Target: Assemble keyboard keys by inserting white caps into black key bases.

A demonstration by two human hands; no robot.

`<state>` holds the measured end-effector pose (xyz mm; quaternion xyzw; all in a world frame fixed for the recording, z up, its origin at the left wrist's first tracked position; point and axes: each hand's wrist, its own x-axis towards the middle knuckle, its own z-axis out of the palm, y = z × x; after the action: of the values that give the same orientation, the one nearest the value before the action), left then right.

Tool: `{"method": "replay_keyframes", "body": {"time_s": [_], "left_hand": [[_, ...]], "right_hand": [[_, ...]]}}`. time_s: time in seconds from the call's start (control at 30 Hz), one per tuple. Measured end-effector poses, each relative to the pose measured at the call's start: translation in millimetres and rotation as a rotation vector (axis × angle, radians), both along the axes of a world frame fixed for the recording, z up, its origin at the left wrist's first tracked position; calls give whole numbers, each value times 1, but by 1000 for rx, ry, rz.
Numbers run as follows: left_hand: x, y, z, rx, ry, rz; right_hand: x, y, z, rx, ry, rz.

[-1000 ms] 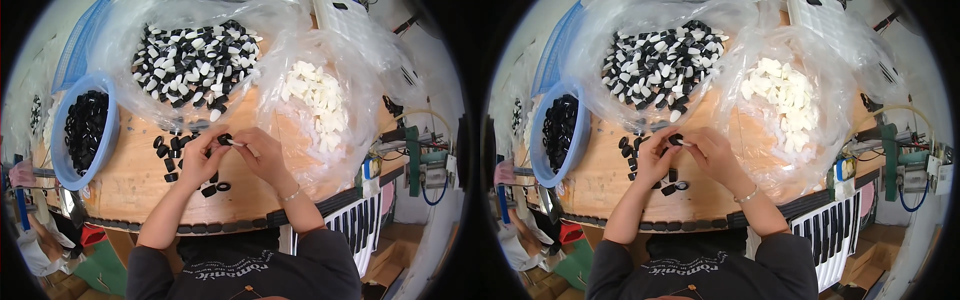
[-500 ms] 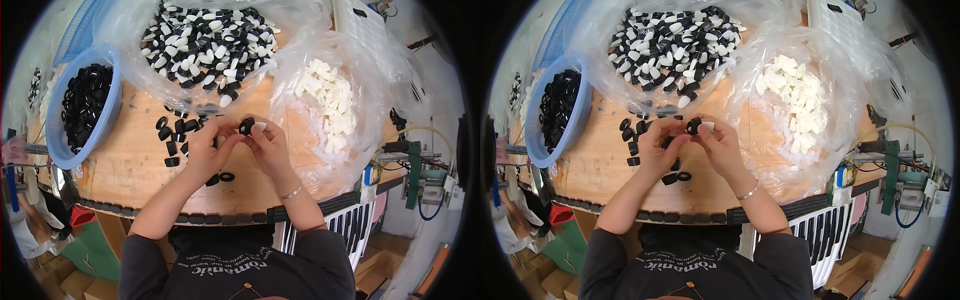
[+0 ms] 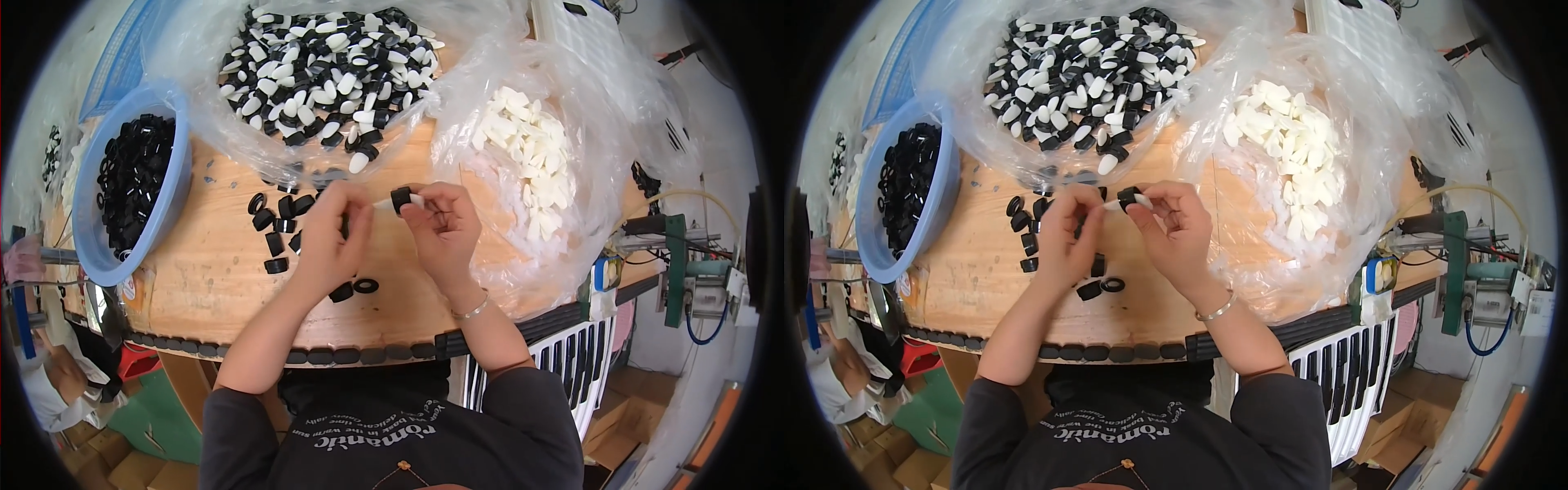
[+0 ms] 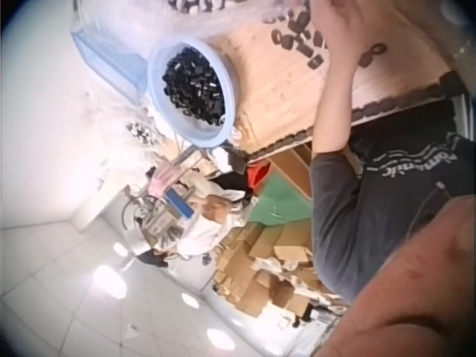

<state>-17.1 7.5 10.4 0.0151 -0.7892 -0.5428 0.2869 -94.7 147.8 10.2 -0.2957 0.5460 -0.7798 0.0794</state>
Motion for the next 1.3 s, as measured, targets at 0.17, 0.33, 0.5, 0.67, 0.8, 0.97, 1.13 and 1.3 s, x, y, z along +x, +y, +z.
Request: {"method": "replay_keyframes", "body": {"time_s": [0.17, 0.33, 0.5, 0.67, 0.8, 0.97, 1.13, 1.3], "left_hand": [[-3, 4, 5, 294, -52, -23], [-3, -6, -15, 68, -68, -137], [-1, 11, -11, 571, -127, -184], [1, 11, -10, 290, 22, -72], [0, 13, -14, 317, 48, -24], [-5, 7, -9, -26, 234, 85], [-5, 5, 0, -135, 221, 84], [-1, 5, -1, -76, 130, 51]], "right_hand": [[-1, 0, 2, 187, 281, -146], [-4, 7, 14, 323, 692, -168], [-6, 6, 12, 304, 746, -227], [-7, 6, 20, 296, 813, -226], [-9, 7, 25, 256, 793, -131], [-4, 8, 22, 305, 424, -22], [-12, 11, 15, 274, 346, 136], [-14, 12, 16, 248, 313, 118]]}}
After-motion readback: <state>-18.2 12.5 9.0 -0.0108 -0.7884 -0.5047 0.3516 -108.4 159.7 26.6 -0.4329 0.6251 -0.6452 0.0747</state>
